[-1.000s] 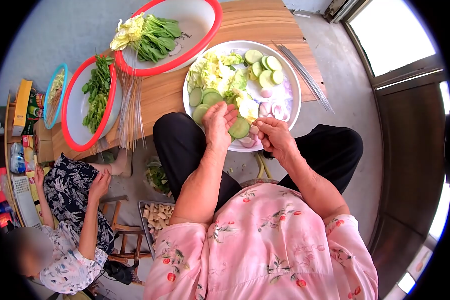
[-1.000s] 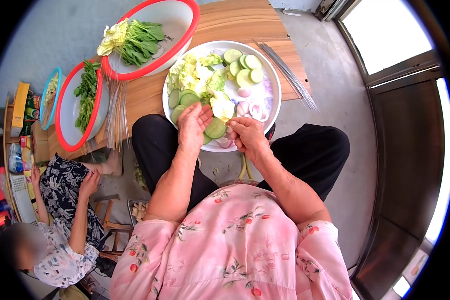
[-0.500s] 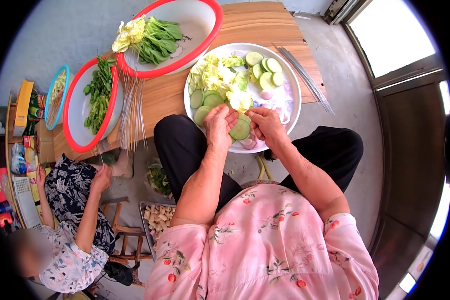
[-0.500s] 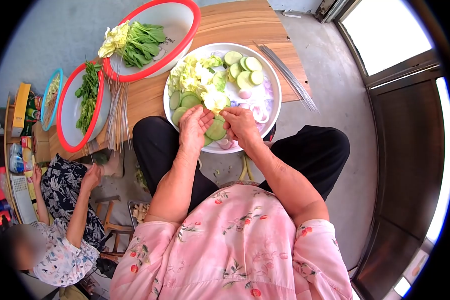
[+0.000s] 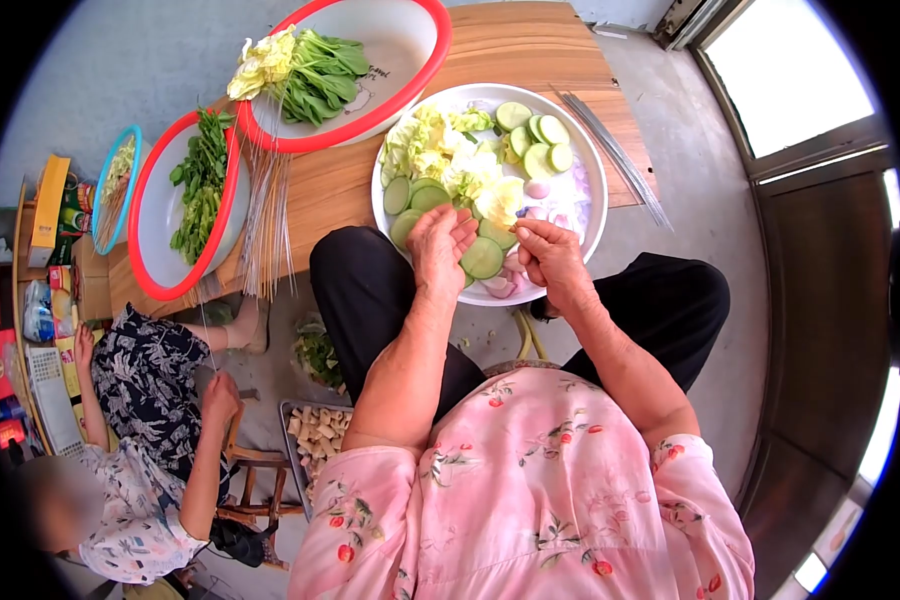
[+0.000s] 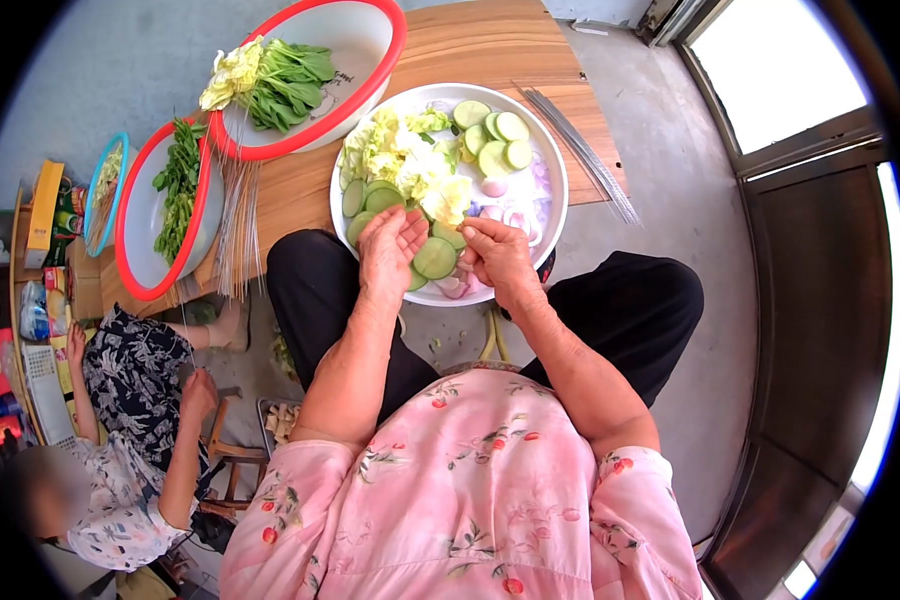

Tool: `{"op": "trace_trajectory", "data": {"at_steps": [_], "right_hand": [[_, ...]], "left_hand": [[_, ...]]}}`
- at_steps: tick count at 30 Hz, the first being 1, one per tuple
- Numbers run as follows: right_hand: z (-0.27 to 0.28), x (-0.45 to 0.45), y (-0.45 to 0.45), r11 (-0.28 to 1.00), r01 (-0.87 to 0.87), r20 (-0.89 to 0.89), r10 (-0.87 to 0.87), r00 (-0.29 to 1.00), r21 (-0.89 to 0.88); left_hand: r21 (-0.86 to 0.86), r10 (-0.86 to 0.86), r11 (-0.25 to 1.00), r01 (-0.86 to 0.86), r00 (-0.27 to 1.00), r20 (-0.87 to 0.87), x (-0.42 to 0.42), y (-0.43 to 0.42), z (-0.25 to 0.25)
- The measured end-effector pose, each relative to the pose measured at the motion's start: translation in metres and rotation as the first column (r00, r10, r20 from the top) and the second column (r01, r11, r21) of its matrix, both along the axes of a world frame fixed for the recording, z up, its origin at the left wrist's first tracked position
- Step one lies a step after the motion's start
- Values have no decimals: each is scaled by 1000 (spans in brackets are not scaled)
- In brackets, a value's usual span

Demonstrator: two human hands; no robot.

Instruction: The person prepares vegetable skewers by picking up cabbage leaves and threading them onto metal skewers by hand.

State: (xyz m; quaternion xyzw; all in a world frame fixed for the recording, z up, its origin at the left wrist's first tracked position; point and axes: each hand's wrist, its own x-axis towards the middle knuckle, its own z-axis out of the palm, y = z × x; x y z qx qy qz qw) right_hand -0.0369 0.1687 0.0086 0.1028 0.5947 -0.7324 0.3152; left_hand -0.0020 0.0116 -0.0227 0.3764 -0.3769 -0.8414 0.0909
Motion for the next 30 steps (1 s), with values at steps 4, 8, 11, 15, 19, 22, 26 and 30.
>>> {"op": "trace_trajectory", "data": {"at_steps": [4,8,11,15,19,22,26,30], "right_hand": [[1,-1,3,997,46,7,-45,999,-55],[8,-1,11,997,73,43,-74,996,13],[19,10,19,994,88,121,-94,988,58],[23,22,27,991,101,223,-119,967,88],[22,22,25,987,132,250,-151,957,90],[24,22,20,984,156,244,-171,955,82],[27,23,14,978,202,279,-210,937,55],[23,17,9,970,240,302,-236,924,24]], "left_hand": [[4,11,1000,-11,1000,17,0,-1,-1],[7,13,1000,-13,1000,12,1,-1,1],[16,15,1000,-15,1000,-7,2,-2,-3],[14,1,1000,-1,1000,-10,0,-1,-2],[4,-7,1000,7,1000,3,0,0,-2],[5,-11,1000,11,1000,8,-1,0,-4],[14,-10,1000,10,1000,6,0,0,-3],[9,-18,1000,18,1000,20,-1,0,-1]]}}
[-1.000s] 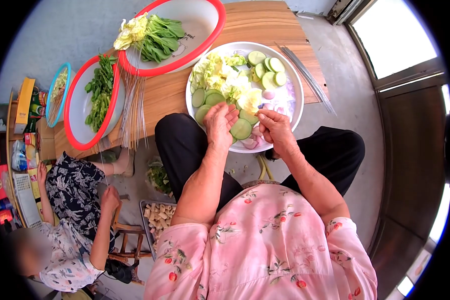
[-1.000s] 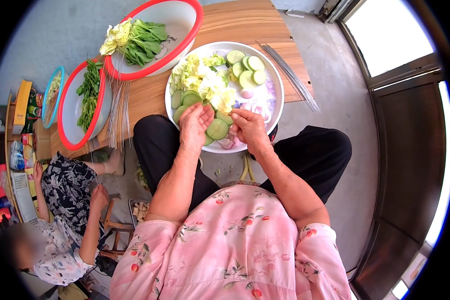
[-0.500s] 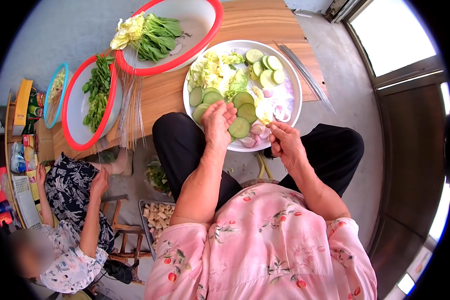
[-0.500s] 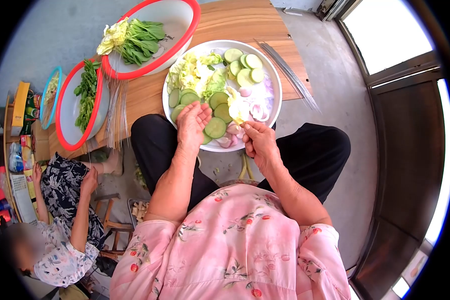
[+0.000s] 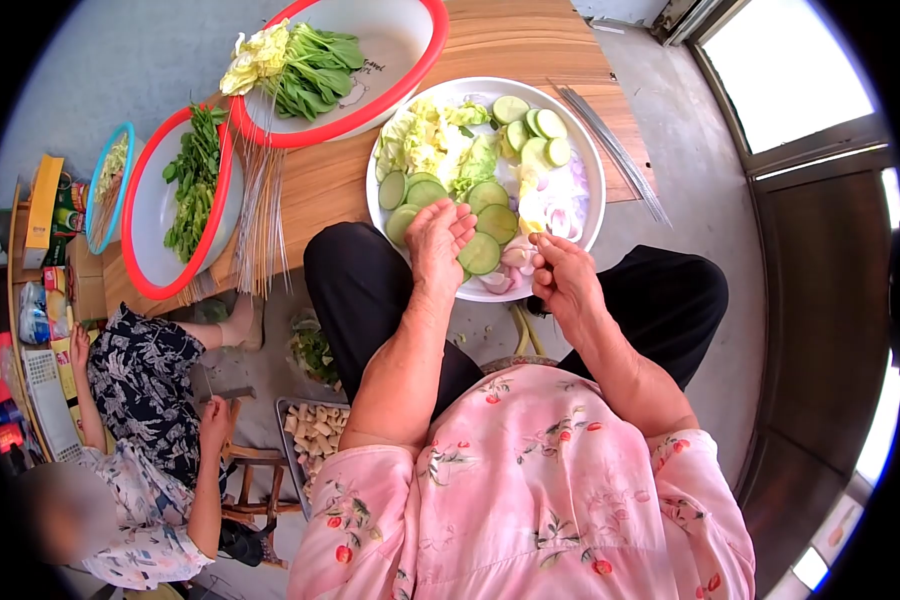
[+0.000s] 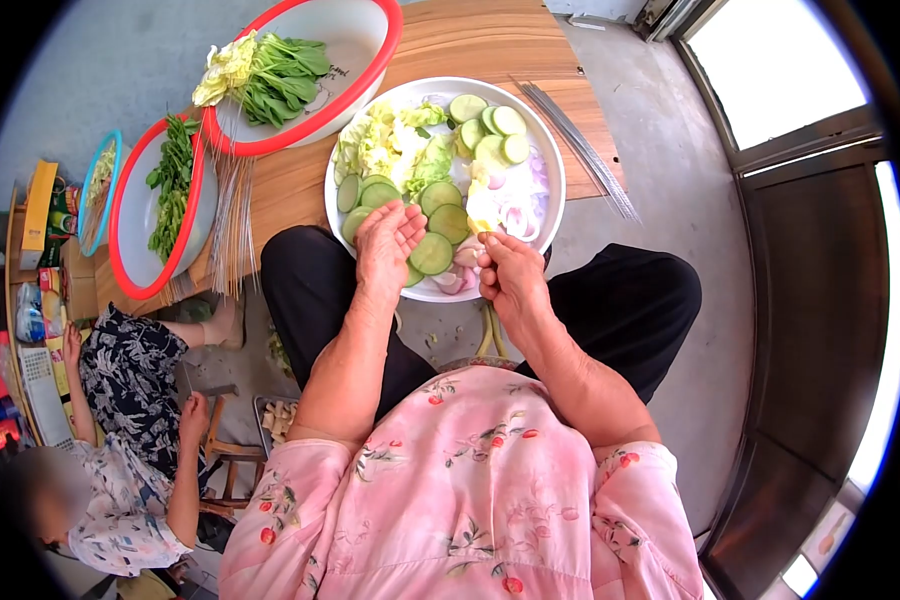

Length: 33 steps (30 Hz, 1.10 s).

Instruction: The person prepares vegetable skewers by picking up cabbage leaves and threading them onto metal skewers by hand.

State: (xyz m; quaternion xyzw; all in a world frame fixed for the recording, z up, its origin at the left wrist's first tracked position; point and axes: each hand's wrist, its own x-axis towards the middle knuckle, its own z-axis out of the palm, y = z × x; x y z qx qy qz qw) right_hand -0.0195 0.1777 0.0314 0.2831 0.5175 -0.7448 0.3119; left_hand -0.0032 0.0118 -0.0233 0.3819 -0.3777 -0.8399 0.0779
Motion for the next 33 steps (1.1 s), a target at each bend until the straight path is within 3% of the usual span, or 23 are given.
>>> {"op": "trace_trajectory", "data": {"at_steps": [7,15,19,30,33], "right_hand": [[-15,-15,-3,997,-64,-9,65,998,53],[-28,-14,11,980,-114,-242,152,958,164],[-20,-6,15,978,-118,-241,158,957,174],[-14,-26,-4,991,-106,-22,108,994,84],[-17,-34,-9,986,-132,-66,140,988,105]], "left_hand": [[-11,-16,1000,16,1000,7,0,1,-2],[9,-3,1000,3,1000,-1,1,-1,-3],[4,4,1000,-4,1000,-18,0,-1,-2],[-10,-14,1000,14,1000,16,-2,-1,-2],[-18,-35,999,35,999,8,-1,-3,-5]]}}
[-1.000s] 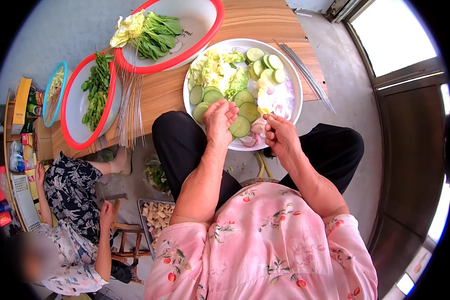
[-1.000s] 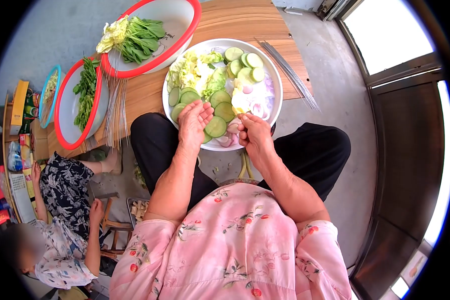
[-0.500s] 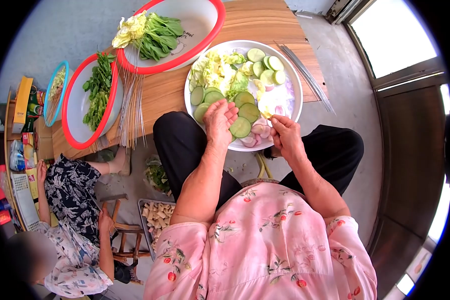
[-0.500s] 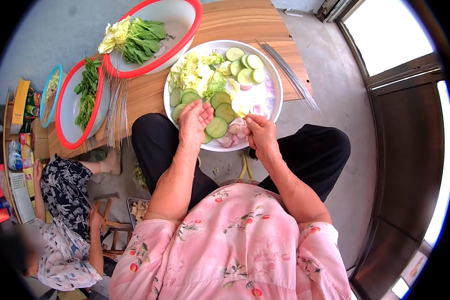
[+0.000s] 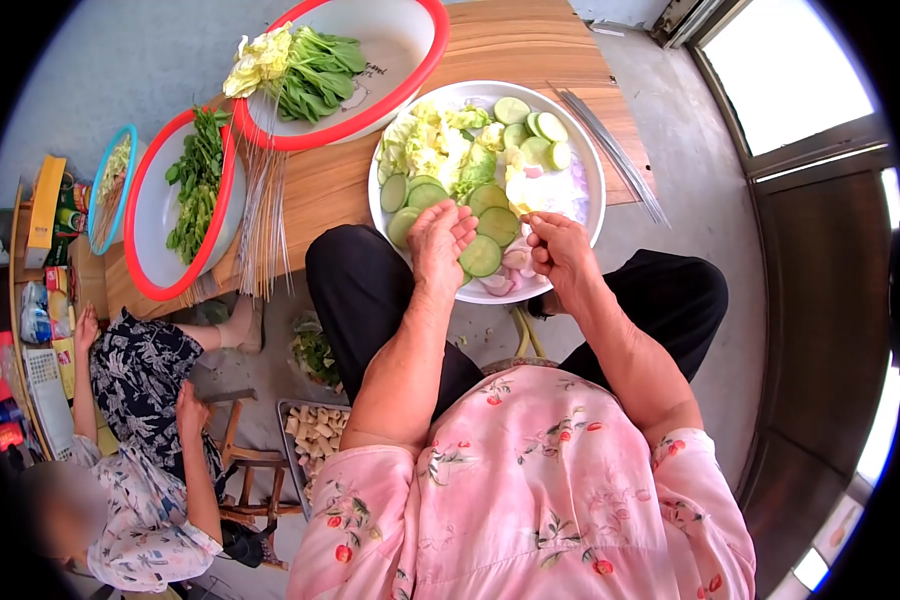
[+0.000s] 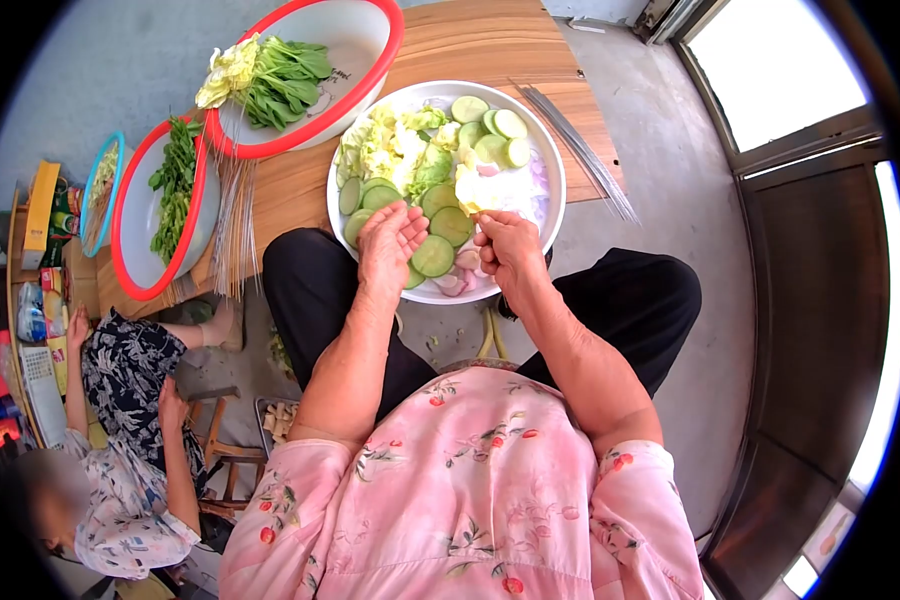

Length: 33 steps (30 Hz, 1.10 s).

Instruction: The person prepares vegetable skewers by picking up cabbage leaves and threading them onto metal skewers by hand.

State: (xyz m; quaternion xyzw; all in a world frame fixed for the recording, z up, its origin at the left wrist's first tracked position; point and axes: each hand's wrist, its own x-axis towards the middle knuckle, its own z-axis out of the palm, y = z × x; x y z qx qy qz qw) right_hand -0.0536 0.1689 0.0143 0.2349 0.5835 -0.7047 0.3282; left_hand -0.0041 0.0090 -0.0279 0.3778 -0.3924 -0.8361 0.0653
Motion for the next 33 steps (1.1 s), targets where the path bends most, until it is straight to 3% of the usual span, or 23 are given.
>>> {"op": "trace_trajectory", "data": {"at_steps": [7,12,18,20,27,29,33], "right_hand": [[-2,-3,-5,997,-23,-81,29,996,73],[-12,14,7,996,-43,-232,60,971,77],[-7,35,20,983,-86,-310,133,941,163],[-4,43,24,979,-108,-320,160,934,173],[4,62,30,945,-203,-429,299,852,255],[7,63,30,941,-209,-413,307,857,266],[7,64,35,945,-210,-440,305,845,251]], "left_hand": [[29,16,999,-16,1000,-9,0,0,2],[17,47,999,-47,999,-14,-2,1,6],[-166,81,980,-108,983,-163,-7,-2,15],[-242,17,968,-70,976,-217,-8,-1,21],[-251,8,967,-47,988,-154,-8,-7,20],[-77,82,993,-95,985,-150,-10,-11,16],[86,90,994,-75,976,-197,-7,-14,14]]}}
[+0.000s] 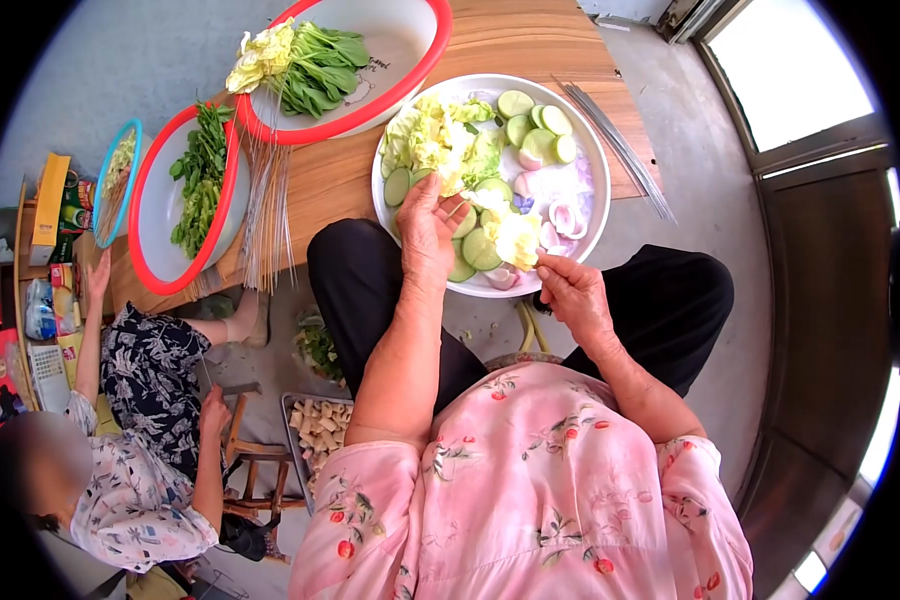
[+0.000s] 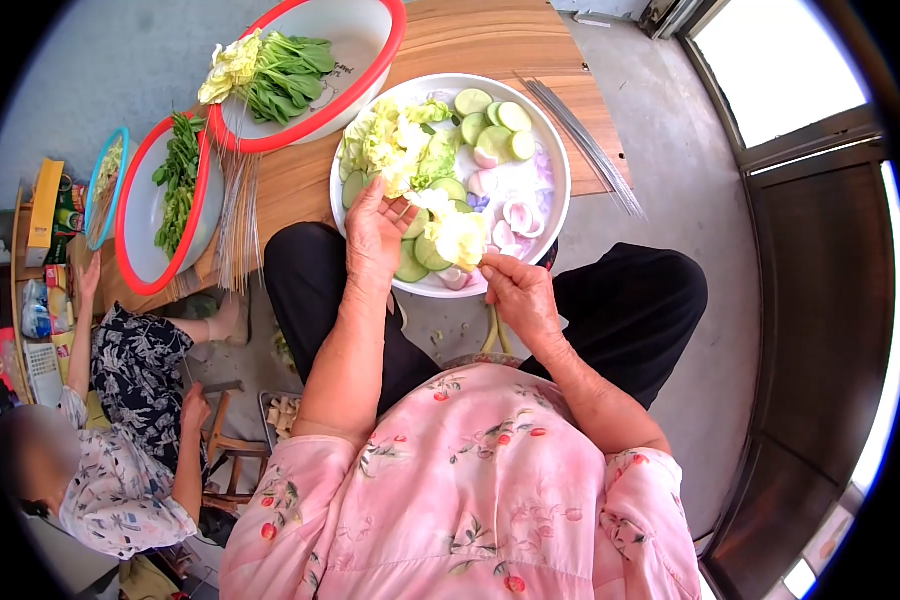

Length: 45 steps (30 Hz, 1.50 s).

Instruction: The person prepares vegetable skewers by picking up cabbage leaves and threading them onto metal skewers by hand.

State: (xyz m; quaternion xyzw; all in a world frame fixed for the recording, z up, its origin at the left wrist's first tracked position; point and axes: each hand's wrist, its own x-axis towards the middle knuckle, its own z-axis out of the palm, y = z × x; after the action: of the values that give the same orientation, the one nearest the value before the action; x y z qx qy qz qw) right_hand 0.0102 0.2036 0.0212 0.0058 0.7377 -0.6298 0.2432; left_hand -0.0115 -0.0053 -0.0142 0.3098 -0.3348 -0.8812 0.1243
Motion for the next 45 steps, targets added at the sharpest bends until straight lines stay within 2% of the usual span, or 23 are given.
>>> {"op": "trace_trajectory", "data": {"at_steps": [2,8,13,21,25,29,32,38,45], "right_hand": [[-3,0,3,1000,-19,-41,20,999,20],[-6,0,8,996,-4,-163,18,986,85],[-4,0,9,981,-29,-372,100,923,189],[2,3,10,973,11,-436,94,895,232],[2,4,20,957,9,-435,123,892,290],[4,5,21,971,44,-449,69,891,237],[2,5,18,976,8,-475,99,874,219],[-4,5,19,955,4,-498,152,854,298],[3,4,19,939,-6,-495,187,849,343]], "left_hand": [[48,9,999,-8,1000,-29,0,0,1],[26,4,1000,-4,1000,-11,3,2,11],[10,9,1000,-9,1000,16,1,1,12],[5,42,999,-42,999,-32,3,-2,10],[-93,22,995,-24,1000,-23,4,-4,10],[-150,-19,989,19,1000,-4,4,-3,9],[-100,-26,995,25,1000,-6,4,0,16],[-9,-72,997,71,996,-49,9,-1,18],[-9,-77,997,76,996,-49,11,-6,13]]}}
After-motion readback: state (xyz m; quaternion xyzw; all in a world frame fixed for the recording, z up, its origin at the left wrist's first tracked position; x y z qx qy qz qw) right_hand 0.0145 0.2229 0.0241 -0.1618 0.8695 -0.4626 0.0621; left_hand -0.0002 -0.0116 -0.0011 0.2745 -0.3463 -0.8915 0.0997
